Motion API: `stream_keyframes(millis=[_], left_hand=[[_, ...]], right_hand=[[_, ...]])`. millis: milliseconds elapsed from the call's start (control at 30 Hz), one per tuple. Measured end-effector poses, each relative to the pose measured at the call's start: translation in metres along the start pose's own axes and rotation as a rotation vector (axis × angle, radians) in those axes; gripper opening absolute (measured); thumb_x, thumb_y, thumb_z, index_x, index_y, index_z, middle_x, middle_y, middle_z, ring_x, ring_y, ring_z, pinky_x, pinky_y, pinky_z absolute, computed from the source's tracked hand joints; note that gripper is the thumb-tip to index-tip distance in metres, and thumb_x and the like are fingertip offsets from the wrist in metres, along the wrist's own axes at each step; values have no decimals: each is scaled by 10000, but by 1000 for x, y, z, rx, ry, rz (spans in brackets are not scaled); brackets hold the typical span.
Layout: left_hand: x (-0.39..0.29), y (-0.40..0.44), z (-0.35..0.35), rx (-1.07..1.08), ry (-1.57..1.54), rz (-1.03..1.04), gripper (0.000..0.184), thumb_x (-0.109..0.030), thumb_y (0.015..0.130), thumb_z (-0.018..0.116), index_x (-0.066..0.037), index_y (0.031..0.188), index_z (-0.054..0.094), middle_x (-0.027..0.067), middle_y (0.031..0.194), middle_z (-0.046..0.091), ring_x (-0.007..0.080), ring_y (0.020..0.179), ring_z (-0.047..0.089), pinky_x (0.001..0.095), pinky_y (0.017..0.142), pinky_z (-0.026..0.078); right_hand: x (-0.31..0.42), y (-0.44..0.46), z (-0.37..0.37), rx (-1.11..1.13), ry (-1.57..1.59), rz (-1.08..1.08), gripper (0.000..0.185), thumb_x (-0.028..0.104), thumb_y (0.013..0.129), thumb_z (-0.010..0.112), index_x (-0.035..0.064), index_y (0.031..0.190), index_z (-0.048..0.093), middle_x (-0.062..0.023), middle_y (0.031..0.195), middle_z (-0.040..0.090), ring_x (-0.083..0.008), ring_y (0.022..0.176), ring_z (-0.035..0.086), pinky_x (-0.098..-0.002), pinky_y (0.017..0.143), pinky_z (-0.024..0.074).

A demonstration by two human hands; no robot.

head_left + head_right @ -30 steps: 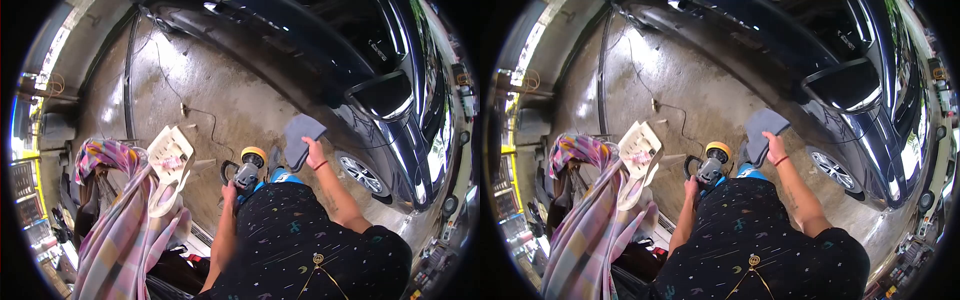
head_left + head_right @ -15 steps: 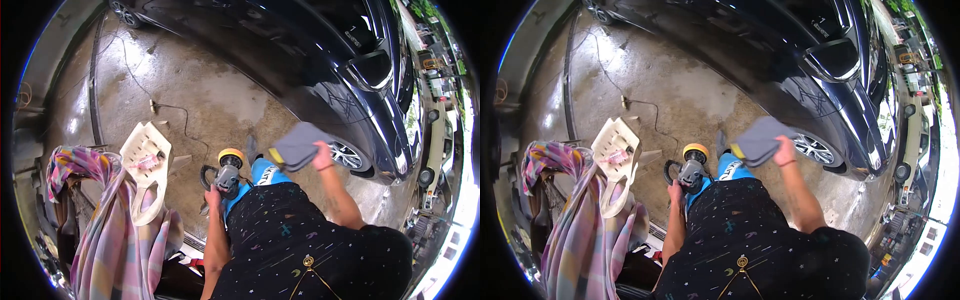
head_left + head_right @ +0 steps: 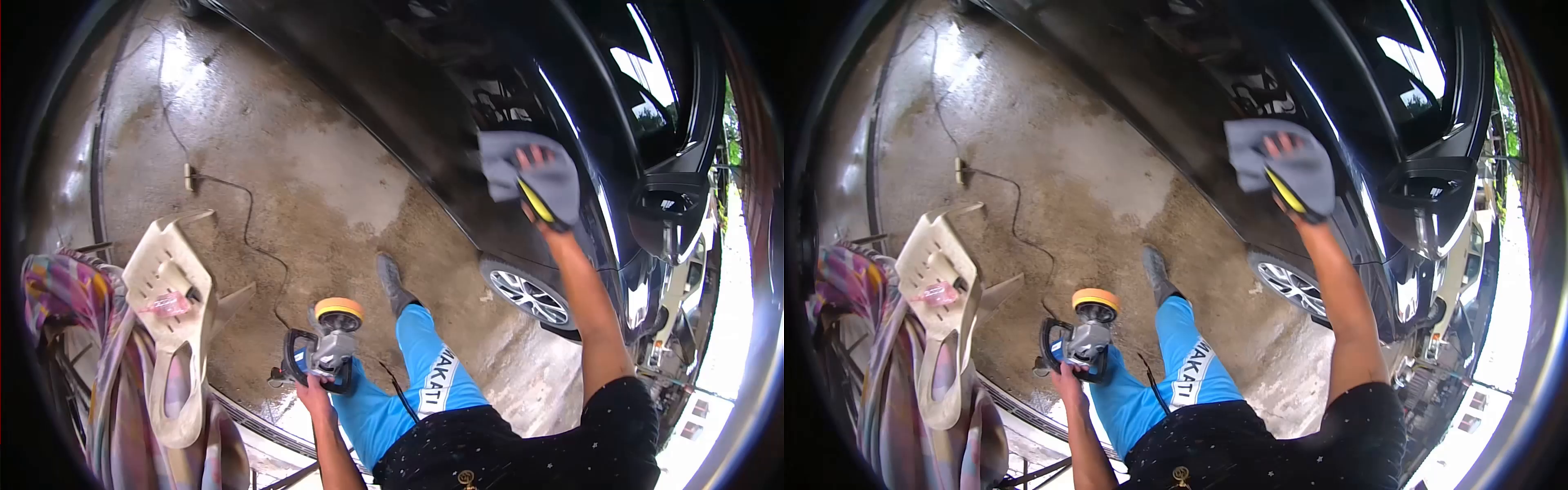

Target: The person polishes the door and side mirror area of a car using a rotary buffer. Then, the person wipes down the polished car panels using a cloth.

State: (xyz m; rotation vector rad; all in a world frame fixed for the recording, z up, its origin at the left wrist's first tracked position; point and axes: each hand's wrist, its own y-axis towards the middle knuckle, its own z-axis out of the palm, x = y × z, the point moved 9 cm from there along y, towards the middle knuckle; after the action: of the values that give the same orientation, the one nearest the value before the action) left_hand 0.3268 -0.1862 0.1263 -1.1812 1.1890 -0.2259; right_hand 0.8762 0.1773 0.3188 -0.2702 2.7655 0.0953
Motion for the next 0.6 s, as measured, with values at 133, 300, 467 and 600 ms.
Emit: stream_keyframes(millis=[133,300,467,600], left_hand=[[10,-3,10,-59,-59,-7,69,-117,1002,490,-56,971,480,57,757,519,224,643,595,383,668,536],[20,-16,26,-122,-111,-60,22,-71,957,484,-53,966,476,59,760,519,208,653,593,354,691,528],[53,1,45,-30,-63,-156,55,-68,946,490,-52,997,478,67,760,525,221,659,605,371,706,512],[49,-5,67,32,-69,-144,87,-39,964,467,-56,1049,466,67,755,521,210,654,591,363,700,512]], right_hand=[[90,169,-67,-464,472,-355,667,197,867,609,121,1510,448,-130,1601,384,-280,1469,374,-417,1229,281],[44,174,7,-231,632,-148,613,199,947,605,150,1530,423,-86,1625,365,-235,1472,369,-391,1231,287],[-53,-97,5,293,-113,193,789,338,737,683,182,1492,514,-201,1557,423,-496,1389,402,-597,1196,251],[-120,-273,46,262,-331,89,729,271,712,708,187,1426,589,-205,1488,489,-507,1306,489,-601,1131,367]])
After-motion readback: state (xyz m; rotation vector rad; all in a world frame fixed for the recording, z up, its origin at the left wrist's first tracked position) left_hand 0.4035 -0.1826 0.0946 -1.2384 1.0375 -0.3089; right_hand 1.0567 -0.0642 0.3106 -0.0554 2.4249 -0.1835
